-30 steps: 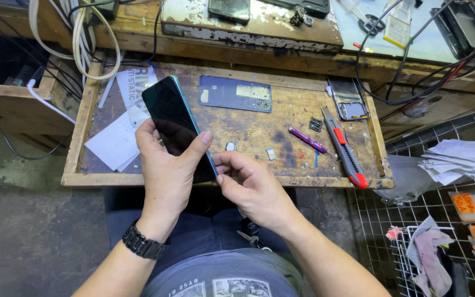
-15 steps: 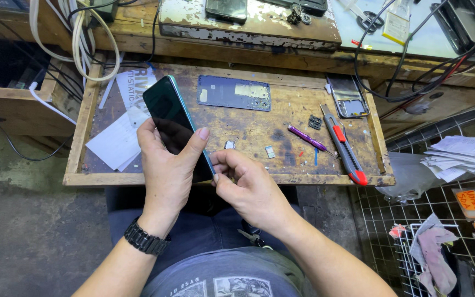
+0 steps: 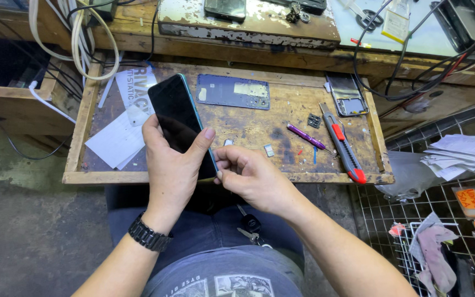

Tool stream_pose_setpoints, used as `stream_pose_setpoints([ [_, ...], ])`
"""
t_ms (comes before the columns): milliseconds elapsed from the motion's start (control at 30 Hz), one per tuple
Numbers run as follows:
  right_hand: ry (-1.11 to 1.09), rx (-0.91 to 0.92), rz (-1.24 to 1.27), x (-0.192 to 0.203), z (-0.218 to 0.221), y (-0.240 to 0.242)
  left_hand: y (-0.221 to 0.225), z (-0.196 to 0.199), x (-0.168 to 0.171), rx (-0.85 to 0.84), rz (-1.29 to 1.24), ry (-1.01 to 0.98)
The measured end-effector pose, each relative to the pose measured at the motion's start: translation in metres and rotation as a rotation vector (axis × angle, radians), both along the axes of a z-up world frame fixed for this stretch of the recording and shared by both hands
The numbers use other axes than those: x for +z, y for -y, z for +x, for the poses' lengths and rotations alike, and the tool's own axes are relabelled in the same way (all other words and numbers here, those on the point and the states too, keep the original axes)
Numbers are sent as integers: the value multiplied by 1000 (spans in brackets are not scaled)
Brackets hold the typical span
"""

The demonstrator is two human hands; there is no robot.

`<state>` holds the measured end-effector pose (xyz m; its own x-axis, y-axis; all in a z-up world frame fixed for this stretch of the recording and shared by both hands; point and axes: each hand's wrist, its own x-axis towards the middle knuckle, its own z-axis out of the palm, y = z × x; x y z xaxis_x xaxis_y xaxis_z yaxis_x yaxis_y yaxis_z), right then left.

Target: The person disassembles a mobile phone using a screwdriver and a metal tool, removing internal components and small screws from the chassis.

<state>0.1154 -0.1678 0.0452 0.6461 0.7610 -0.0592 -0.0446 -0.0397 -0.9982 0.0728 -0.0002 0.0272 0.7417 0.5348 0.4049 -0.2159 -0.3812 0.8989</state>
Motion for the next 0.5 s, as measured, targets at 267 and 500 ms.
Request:
stream_pose_setpoints([
  [267,26,0,-42,1,3,1,-1,1,0,-4,-61,-57],
  [500,-47,-5,-38,-3,11,-3,1,0,0,18,-28,-21],
])
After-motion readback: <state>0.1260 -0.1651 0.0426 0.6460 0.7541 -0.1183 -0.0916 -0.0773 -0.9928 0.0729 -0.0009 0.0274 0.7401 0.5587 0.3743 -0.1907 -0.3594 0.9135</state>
